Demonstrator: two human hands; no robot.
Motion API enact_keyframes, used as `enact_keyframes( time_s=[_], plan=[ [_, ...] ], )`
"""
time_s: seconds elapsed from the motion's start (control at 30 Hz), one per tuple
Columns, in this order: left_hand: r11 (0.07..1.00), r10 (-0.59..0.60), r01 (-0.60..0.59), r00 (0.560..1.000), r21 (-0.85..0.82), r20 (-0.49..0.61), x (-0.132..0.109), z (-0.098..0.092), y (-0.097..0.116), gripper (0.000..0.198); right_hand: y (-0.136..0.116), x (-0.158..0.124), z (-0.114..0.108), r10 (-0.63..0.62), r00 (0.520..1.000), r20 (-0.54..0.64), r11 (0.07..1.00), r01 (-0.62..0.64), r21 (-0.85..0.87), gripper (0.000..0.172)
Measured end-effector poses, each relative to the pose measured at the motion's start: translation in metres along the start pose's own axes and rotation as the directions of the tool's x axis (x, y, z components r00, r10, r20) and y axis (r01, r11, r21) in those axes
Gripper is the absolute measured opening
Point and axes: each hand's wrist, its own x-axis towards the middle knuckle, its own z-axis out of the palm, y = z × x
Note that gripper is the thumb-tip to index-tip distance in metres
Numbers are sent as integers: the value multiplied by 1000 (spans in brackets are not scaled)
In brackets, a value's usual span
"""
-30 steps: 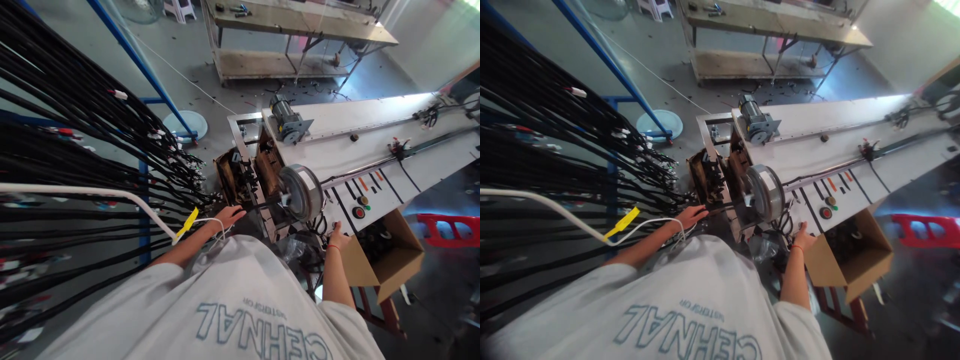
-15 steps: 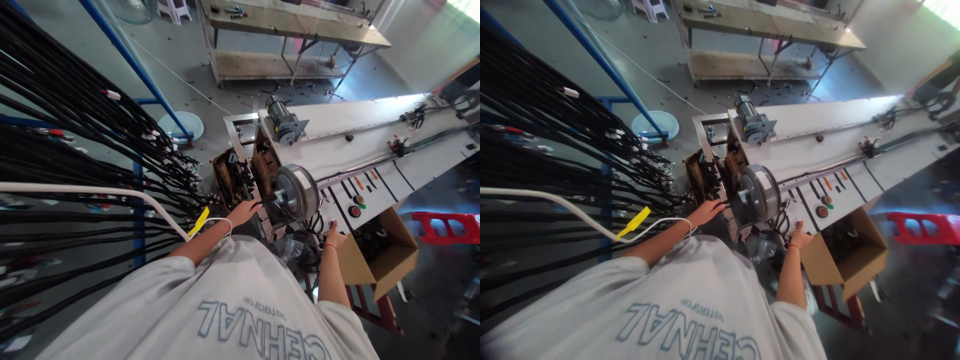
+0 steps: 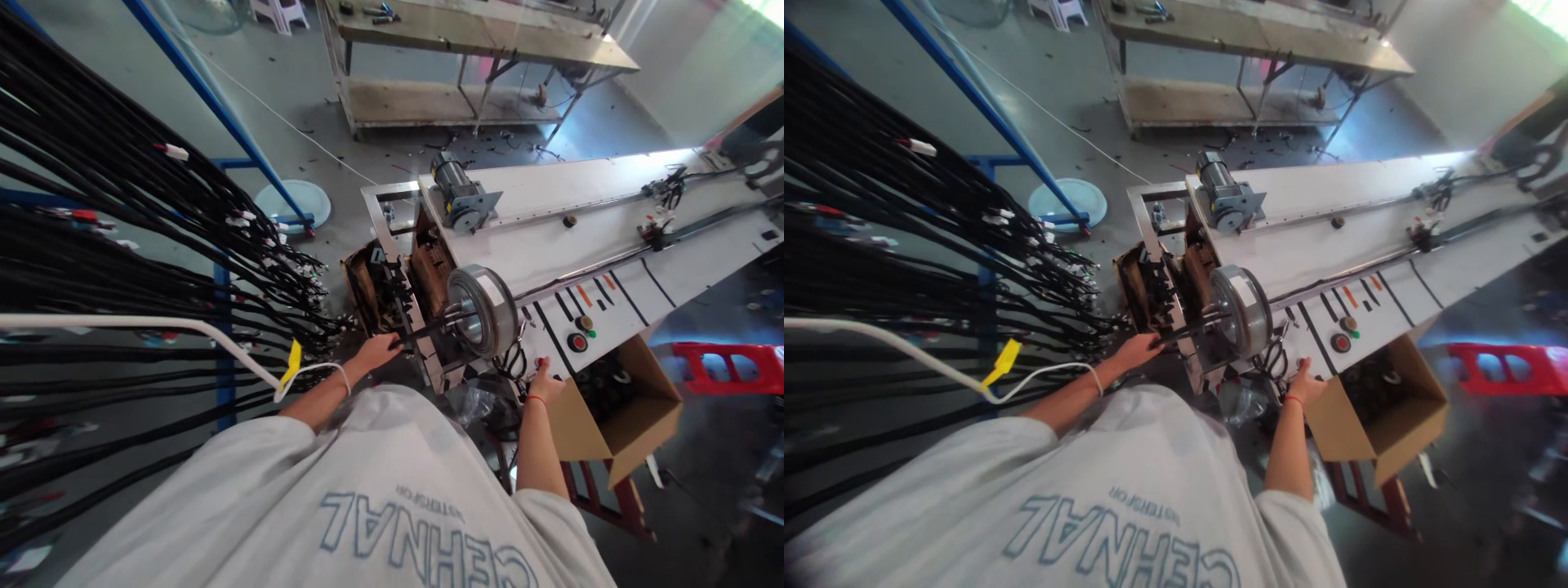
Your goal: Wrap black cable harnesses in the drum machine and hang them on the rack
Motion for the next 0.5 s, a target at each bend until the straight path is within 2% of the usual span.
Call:
enact_keyframes(
  time_s=[0.1, 0.2, 0.27, 0.37, 0.5],
  plan=[
    [999, -31, 31, 999, -5, 24, -13, -7, -29, 28, 2, 2, 1, 8, 1000, 19, 999, -9, 36, 70],
    [995, 85, -82, 996, -56, 39, -29, -25, -36, 38, 5, 4, 3, 5, 999, 35, 999, -6, 41, 72],
    [984, 131, -127, 991, -127, 26, -39, -36, -30, 45, 6, 5, 4, -2, 999, 37, 1000, 1, 20, 71],
    [970, 119, -122, 992, -208, -28, -50, -48, -13, 50, 5, 5, 4, -23, 999, 44, 1000, 23, 18, 67],
    [966, 130, -143, 989, -214, -73, -48, -53, 14, 46, 1, 1, 0, -17, 999, 42, 998, 14, 65, 67]
  ],
)
